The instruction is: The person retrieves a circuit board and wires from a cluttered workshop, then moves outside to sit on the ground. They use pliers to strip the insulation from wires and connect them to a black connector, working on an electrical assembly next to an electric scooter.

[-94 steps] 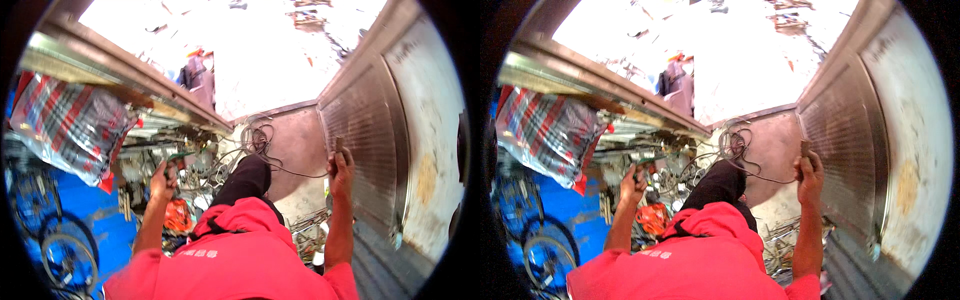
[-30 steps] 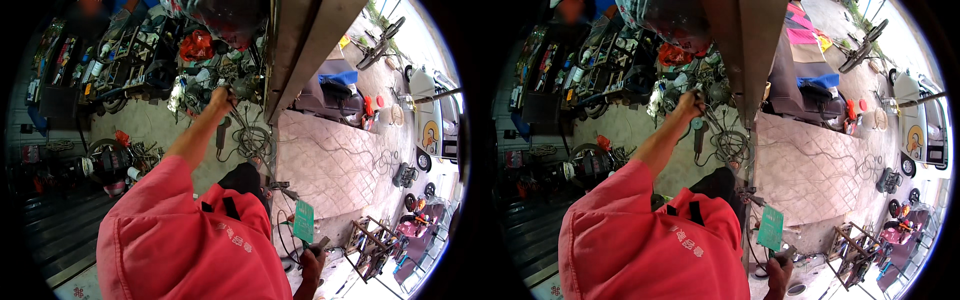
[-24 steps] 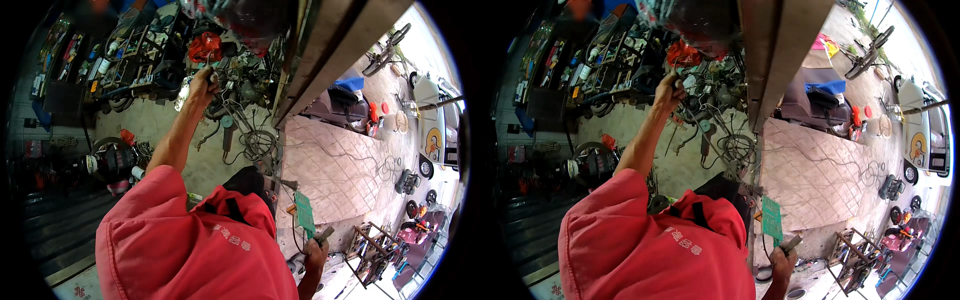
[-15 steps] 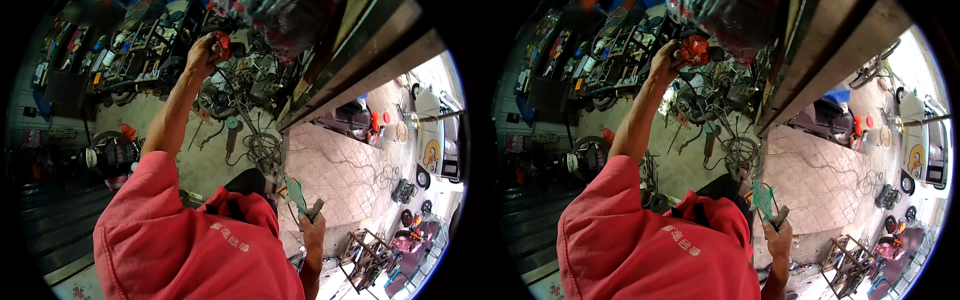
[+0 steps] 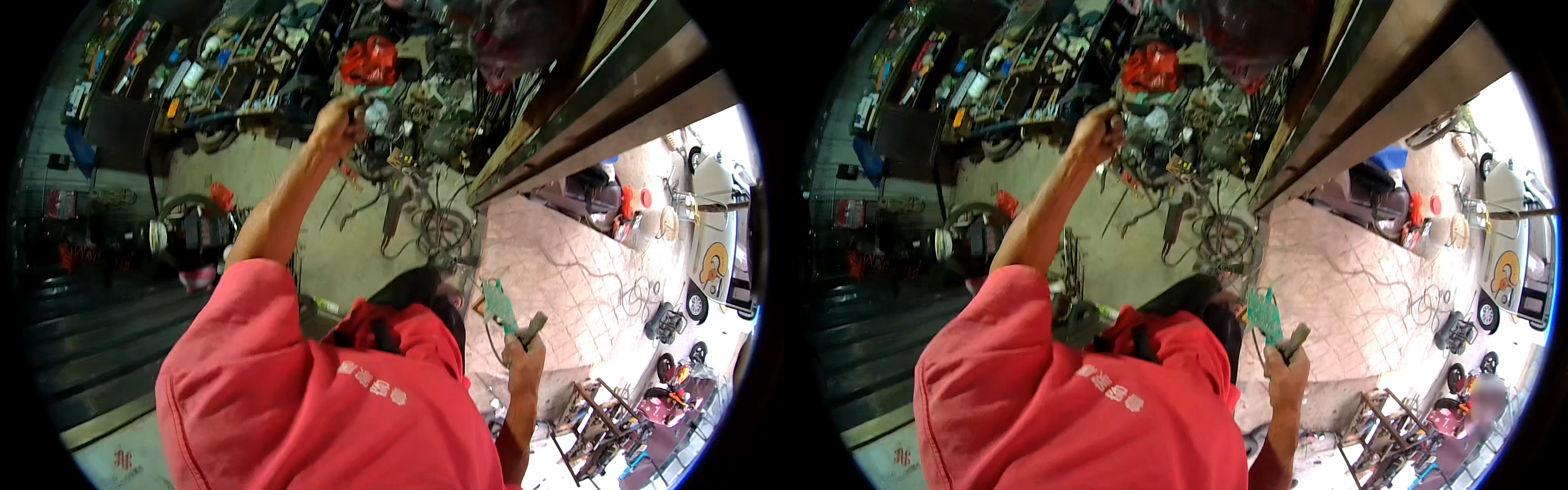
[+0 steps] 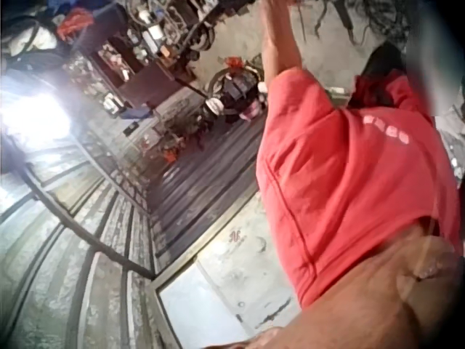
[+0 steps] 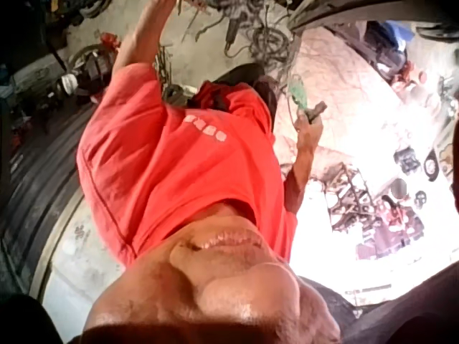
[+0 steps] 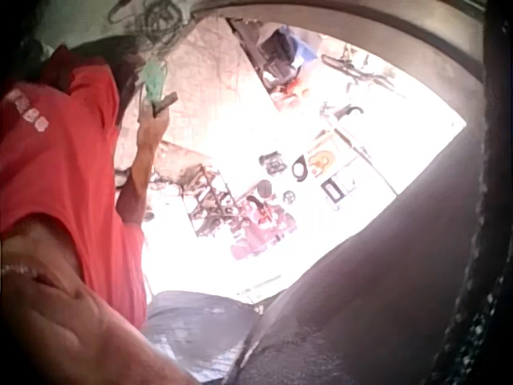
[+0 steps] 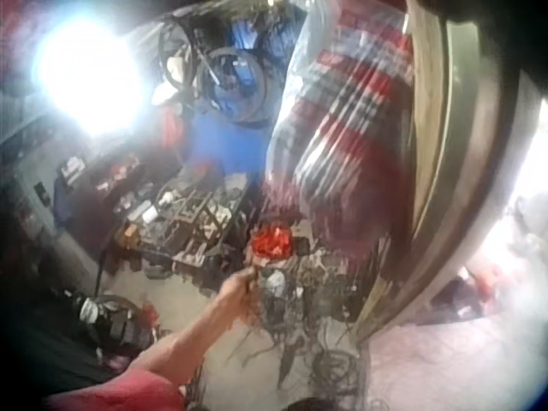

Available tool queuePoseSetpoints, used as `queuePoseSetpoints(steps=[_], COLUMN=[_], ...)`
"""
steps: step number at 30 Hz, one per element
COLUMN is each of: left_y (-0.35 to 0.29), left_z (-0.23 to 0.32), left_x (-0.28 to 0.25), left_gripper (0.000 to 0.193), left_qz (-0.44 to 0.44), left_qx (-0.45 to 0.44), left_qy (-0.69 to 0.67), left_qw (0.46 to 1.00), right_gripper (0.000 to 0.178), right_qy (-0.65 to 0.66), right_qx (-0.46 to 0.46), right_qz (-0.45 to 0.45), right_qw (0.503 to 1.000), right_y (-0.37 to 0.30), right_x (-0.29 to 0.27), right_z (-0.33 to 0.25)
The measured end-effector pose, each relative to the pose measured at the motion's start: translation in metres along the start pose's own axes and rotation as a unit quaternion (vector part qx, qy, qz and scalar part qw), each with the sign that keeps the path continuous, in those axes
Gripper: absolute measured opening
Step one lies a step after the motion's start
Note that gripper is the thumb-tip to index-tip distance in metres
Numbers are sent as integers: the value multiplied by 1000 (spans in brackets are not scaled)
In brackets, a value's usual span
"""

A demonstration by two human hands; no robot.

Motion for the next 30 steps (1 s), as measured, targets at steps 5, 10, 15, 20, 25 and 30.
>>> queuePoseSetpoints(steps=[5, 10, 15, 20, 25, 30], left_y=[-11, -68, -70, -89, -65, -38], left_z=[-11, 25, 11, 22, 58, 93], left_x=[-19, 21, 9, 39, 40, 31], left_gripper=[27, 27, 30, 33, 32, 30], left_qz=[49, -62, -44, -33, -65, -105], left_qx=[-6, 125, 63, 101, 113, 134], left_qy=[-7, -49, 21, -30, -57, -95], left_qw=[999, 989, 997, 994, 990, 981], right_gripper=[15, 12, 15, 16, 17, 15], right_qy=[-11, -8, 16, 4, -24, 19], right_qx=[-31, -19, -39, -36, -36, -4], right_qz=[-20, -11, -5, 19, 40, 76], right_qw=[999, 1000, 999, 999, 998, 997], right_y=[6, -1, 2, -1, -3, -6], right_x=[6, -18, -25, -35, -30, -25], right_z=[-7, 10, 27, 39, 43, 55])
Point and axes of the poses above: each hand's wrist, its own y-axis towards the middle knuckle, its own x-axis out of the palm, z = x × y, the point moved 6 cm from there along y, towards the middle knuckle, and after that the axes turned 15 degrees about -y, right-handed, at the moved point
